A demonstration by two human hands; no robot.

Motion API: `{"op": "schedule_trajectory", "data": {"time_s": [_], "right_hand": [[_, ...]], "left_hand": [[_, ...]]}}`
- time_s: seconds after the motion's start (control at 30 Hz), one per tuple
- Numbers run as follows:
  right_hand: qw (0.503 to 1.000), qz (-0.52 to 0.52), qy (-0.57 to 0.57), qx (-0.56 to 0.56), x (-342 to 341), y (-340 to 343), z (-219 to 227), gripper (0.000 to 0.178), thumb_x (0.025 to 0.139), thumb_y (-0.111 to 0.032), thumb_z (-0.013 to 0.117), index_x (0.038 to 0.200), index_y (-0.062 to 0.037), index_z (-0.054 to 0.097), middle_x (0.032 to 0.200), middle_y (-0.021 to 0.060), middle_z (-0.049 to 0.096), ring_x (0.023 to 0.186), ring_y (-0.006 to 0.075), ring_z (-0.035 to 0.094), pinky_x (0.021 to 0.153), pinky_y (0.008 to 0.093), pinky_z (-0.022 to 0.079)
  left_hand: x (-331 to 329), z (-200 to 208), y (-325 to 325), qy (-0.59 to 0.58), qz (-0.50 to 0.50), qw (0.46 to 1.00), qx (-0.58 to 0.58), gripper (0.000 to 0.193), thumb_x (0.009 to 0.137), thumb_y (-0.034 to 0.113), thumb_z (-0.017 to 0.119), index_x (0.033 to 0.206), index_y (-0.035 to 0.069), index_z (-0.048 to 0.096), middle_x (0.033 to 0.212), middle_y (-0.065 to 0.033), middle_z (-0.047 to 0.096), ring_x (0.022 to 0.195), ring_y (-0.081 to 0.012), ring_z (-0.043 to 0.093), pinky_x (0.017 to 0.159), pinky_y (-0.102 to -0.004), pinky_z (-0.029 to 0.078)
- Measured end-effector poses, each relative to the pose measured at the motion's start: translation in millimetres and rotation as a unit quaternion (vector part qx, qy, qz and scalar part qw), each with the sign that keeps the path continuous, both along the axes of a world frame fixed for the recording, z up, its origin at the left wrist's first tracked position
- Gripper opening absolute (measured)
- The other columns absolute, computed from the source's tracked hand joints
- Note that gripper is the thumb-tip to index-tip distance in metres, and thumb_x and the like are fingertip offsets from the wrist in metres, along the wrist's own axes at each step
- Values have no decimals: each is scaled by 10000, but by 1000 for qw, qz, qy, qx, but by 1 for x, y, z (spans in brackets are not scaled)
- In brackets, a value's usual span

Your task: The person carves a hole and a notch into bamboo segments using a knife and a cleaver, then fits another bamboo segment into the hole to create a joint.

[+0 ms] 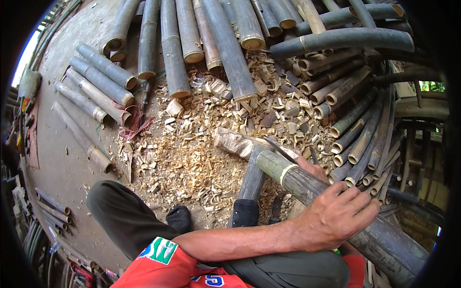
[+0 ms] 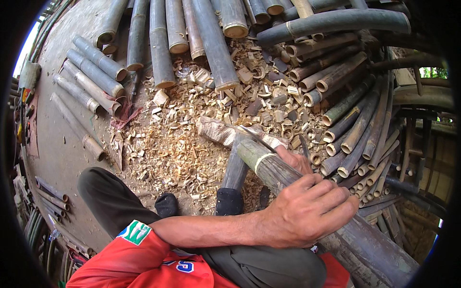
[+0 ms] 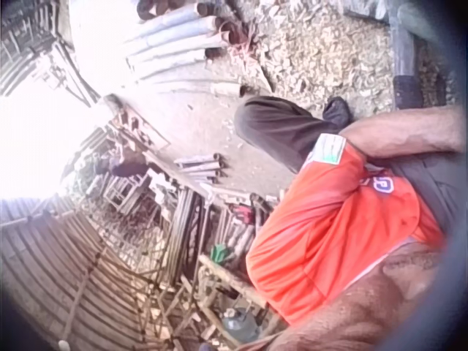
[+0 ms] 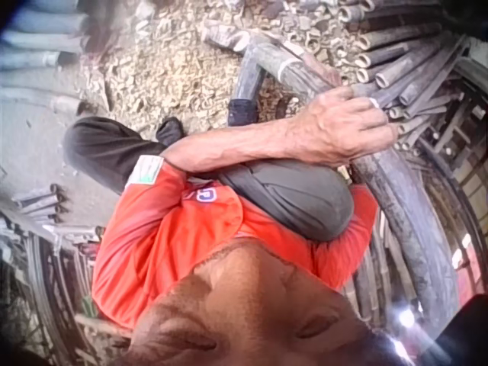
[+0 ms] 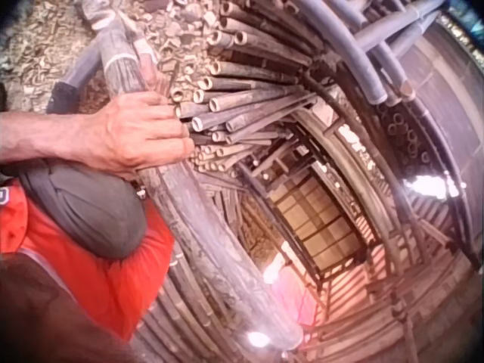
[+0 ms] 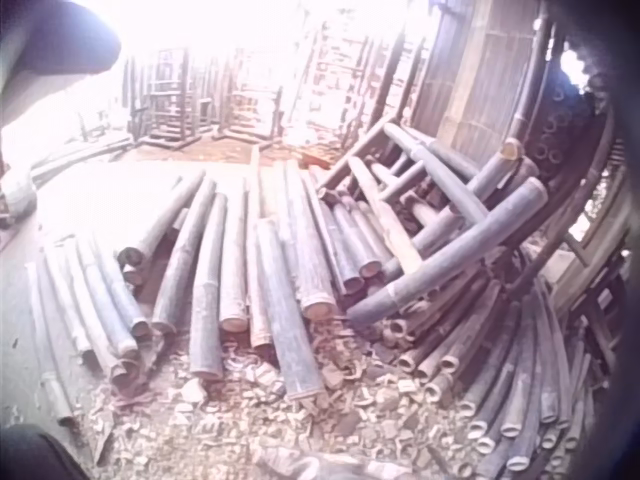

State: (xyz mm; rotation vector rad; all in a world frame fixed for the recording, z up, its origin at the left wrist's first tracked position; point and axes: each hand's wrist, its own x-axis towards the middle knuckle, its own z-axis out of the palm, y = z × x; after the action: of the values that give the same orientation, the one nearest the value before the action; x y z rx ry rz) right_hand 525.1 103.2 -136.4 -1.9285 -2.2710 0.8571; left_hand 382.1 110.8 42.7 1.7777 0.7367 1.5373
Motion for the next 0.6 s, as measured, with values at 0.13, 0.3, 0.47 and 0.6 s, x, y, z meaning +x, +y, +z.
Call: {"op": "schedule_trajectory", "data": {"time_s": [0.13, 0.3, 0.47, 0.6], "right_hand": [[1000, 8, 0, 1, 3, 4, -8, 243, 1021, -216, 625, 1195, -53, 580, 1025, 201, 659, 938, 347, 649, 789, 503, 502], [1000, 0, -12, -14, 36, -25, 0, 203, 1034, -214, 603, 1160, -57, 580, 994, 214, 665, 916, 375, 658, 771, 522, 505], [999, -26, 10, -19, 91, -72, 5, 170, 1047, -212, 580, 1125, -61, 579, 962, 227, 670, 893, 402, 667, 752, 541, 508], [978, 18, -187, 90, 113, -86, 20, 222, 1095, -222, 520, 971, -42, 559, 634, 166, 623, 592, 356, 674, 540, 489, 508]], "left_hand": [[-3, -4, -1, 25, 8, 1000, 6, 313, 843, 183, 656, 1113, 26, 668, 934, -52, 606, 891, -203, 655, 744, -352, 506], [-9, 3, 11, 9, 6, 1000, -16, 388, 786, 149, 698, 1148, 25, 630, 964, -84, 622, 908, -255, 670, 741, -380, 515], [-40, -8, 67, -49, 54, 996, -43, 544, 646, 64, 774, 1148, -2, 575, 1009, -196, 608, 944, -394, 657, 801, -481, 548], [-174, -33, 144, -53, 189, 924, -328, 339, 723, 131, 838, 979, 4, 656, 808, -94, 666, 612, -147, 628, 467, -311, 533]]}}
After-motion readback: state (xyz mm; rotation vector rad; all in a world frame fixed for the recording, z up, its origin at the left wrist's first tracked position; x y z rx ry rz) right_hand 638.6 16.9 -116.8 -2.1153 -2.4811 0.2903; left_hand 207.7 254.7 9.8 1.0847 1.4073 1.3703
